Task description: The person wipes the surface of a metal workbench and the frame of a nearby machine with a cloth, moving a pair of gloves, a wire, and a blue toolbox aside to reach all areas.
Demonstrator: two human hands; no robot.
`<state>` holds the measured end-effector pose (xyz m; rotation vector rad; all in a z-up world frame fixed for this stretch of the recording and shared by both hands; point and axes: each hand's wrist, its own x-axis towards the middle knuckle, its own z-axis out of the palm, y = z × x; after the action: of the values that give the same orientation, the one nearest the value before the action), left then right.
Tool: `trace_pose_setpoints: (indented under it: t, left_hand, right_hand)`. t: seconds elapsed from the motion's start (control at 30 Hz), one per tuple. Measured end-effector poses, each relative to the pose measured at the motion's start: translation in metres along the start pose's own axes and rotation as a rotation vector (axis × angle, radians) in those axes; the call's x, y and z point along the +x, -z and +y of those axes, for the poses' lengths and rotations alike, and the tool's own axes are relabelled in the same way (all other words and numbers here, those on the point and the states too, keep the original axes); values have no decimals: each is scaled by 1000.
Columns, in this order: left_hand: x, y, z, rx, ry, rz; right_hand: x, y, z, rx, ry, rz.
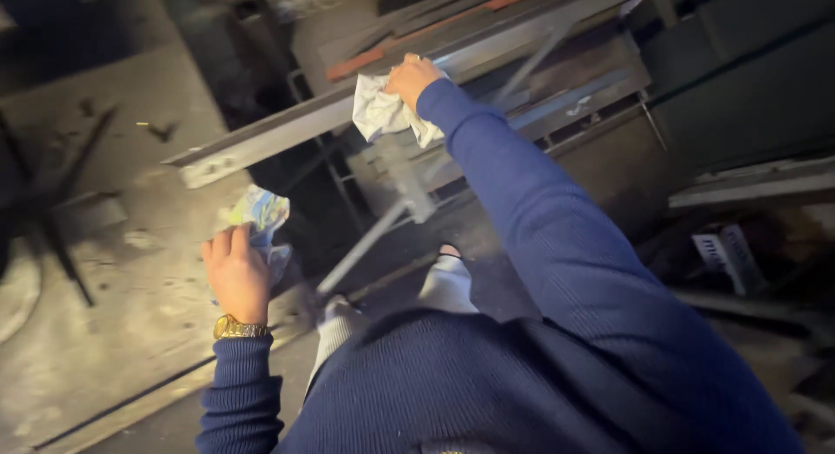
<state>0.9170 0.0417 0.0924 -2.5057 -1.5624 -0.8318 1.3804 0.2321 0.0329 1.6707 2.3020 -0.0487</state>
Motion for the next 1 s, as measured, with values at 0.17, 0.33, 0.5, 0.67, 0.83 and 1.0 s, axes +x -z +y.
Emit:
trace_pose_setpoints:
  t: [0.17, 0.33, 0.5, 0.67, 0.83, 1.0]
  left_hand:
    - [43, -16, 123, -102, 53, 31]
    - [97, -52, 229, -142, 1, -20]
    - [149, -82, 288, -206, -115, -12]
    - [178, -115, 306, -253, -170, -78]
    - [212, -146, 331, -325, -249, -75]
    - [245, -173, 364, -346, -292, -89]
  right_hand:
    - [-35, -36, 123, -45, 45, 156]
    - [-67, -106, 248, -53, 244, 460]
    - [-111, -117, 317, 60, 96, 586]
    - [-121, -135, 360, -42, 60, 565]
    - [-118, -114, 362, -63, 98, 486]
    - [-109, -106, 366, -80, 22, 240]
